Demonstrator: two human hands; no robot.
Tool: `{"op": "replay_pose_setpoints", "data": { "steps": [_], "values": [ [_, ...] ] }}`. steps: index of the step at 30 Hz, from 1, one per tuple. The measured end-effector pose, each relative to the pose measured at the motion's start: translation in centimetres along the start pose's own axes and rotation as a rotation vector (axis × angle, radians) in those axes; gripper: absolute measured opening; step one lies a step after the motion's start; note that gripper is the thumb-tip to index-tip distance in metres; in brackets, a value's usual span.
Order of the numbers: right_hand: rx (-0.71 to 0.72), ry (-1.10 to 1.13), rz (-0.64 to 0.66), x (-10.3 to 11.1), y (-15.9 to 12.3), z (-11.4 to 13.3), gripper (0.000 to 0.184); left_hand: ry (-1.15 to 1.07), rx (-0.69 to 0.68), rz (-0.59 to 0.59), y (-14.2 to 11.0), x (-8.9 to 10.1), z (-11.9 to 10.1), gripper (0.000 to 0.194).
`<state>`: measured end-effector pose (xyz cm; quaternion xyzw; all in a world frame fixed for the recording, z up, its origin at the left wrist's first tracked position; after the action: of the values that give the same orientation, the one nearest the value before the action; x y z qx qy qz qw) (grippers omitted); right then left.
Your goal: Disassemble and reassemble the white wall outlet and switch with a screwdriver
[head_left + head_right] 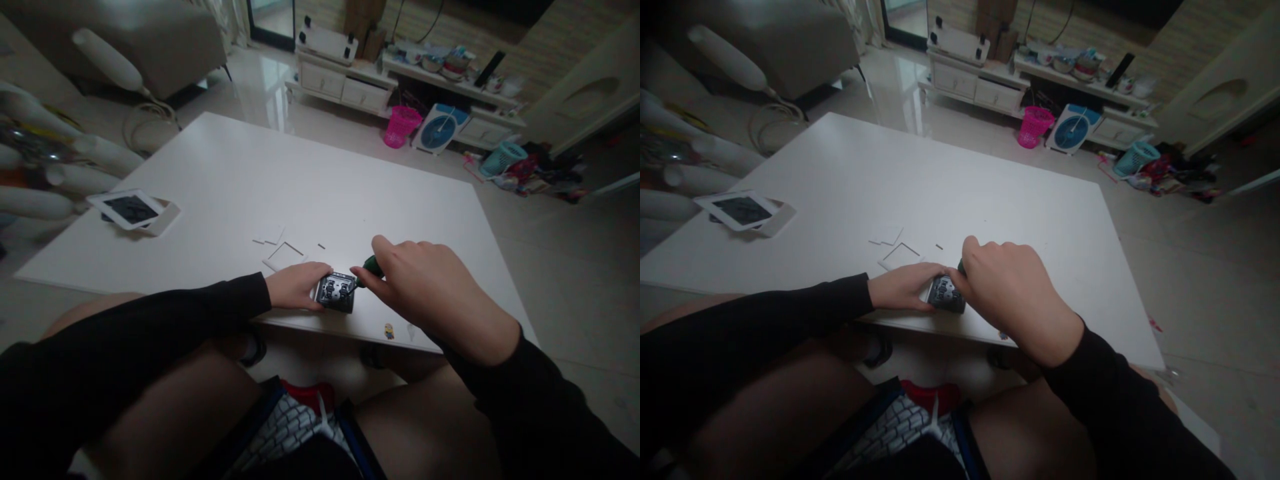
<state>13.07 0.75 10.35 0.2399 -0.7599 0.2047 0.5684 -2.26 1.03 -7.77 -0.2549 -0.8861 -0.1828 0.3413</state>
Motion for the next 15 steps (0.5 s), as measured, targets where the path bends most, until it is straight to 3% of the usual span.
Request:
{"op": "replay_pose_setpoints", "data": {
  "steps": [7, 12, 15],
  "values": [
    [-0.001, 0.011, 0.002, 0.1, 0.0, 0.0, 0.041, 0.032, 0.056, 0.031, 0.2, 0.2, 0.2, 0.061],
    [-0.003, -0.003, 0.007, -0.1, 0.0, 0.0, 0.042, 0.160, 0.037, -0.173, 1.5, 1.6, 2.4, 0.041],
    [0.010, -0.004, -0.010, -0.1, 0.0, 0.0, 0.040, 0.293, 0.008, -0.183, 2.2, 1.8, 4.3, 0.035]
  ]
}}
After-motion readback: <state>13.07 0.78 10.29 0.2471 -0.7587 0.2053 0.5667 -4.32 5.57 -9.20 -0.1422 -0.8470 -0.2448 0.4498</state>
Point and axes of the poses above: each hand's wrist, its own y-axis towards the middle knuckle, its own x-axis out of the back of the hand, z = x × y, the point moved 5 cm from there along y, towards the middle knuckle, and after that the axes turned 9 degrees about -z, right-handed, at the moved point
